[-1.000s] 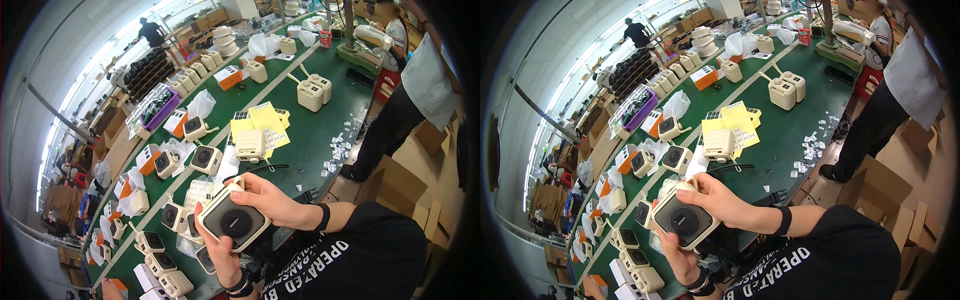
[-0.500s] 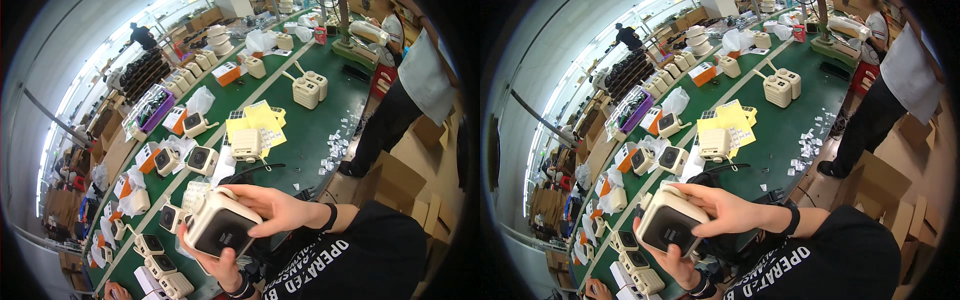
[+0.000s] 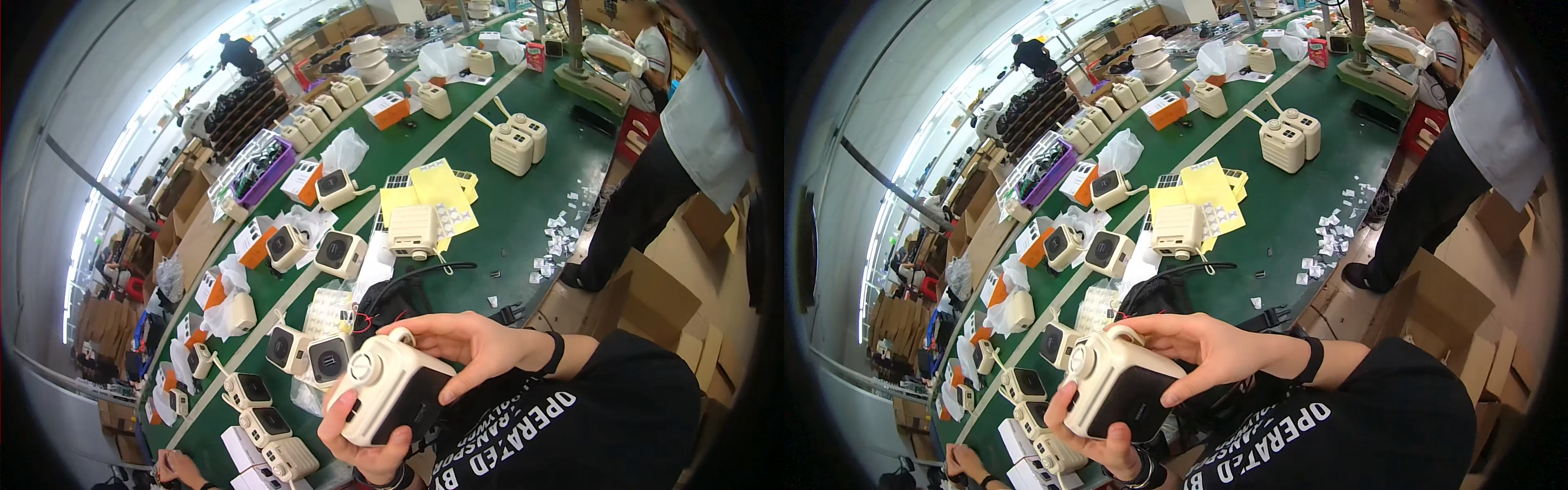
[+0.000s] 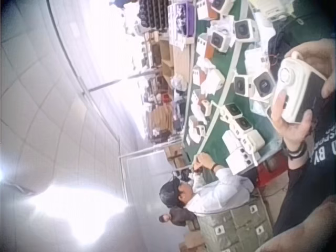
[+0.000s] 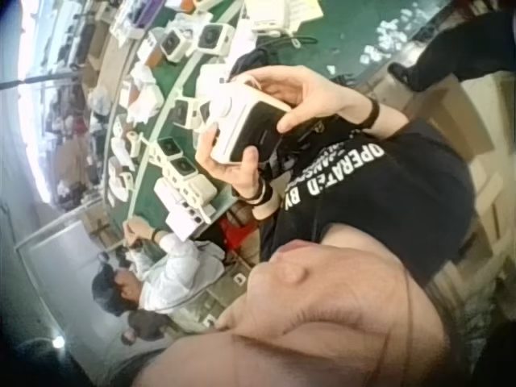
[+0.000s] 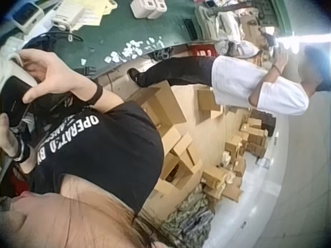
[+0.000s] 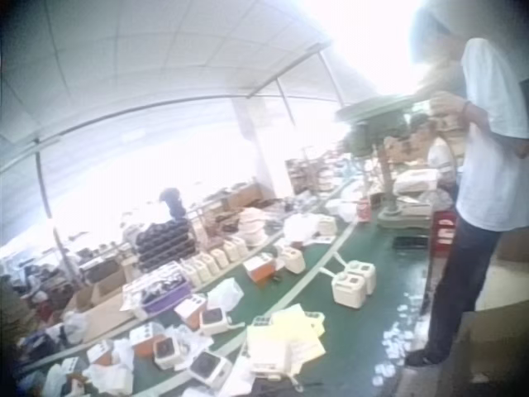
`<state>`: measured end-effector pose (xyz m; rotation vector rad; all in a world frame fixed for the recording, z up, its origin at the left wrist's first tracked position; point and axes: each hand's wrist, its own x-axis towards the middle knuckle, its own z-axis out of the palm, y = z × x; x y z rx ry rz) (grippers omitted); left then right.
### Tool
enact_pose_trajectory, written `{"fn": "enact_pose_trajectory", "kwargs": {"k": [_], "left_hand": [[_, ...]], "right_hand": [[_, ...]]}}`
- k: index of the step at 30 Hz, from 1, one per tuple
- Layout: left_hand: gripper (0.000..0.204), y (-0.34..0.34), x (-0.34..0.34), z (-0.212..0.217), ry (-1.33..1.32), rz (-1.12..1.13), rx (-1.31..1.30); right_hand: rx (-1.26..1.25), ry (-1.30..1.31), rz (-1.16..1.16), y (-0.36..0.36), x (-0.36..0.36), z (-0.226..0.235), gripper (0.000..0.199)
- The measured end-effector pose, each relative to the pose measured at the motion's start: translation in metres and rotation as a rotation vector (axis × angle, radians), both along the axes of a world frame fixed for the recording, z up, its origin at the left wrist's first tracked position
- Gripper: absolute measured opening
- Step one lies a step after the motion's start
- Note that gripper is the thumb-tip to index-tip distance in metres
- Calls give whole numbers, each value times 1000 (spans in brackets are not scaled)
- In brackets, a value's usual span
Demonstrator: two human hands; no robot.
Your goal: Picking up electronic devices, inspecting them, and placing them into boxes or onto a packing line.
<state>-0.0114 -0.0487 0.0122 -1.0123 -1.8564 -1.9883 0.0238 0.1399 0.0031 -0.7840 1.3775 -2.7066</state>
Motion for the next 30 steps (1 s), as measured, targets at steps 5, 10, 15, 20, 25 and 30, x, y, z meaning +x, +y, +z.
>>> {"fn": "enact_pose_trajectory", "kwargs": {"k": [5, 10, 15, 20, 25, 30], "left_hand": [[61, 9, -5, -3, -96, 73, 65], [59, 28, -18, -13, -613, 29, 414], [69, 42, -21, -14, -381, 123, 72], [67, 31, -10, -23, -610, -221, 211], [75, 21, -8, -27, -757, -295, 363], [79, 23, -1, -11, -657, -287, 277]], "right_hand": [[-23, -95, 7, -4, -2, -1, 84], [-121, -153, -162, -14, -7, -1, 77], [20, -228, -472, -26, -9, 1, 70], [842, 558, -1108, -27, -12, -12, 57], [843, 761, -905, -33, 7, -7, 48], [350, 285, -758, -20, -1, 20, 52]]}}
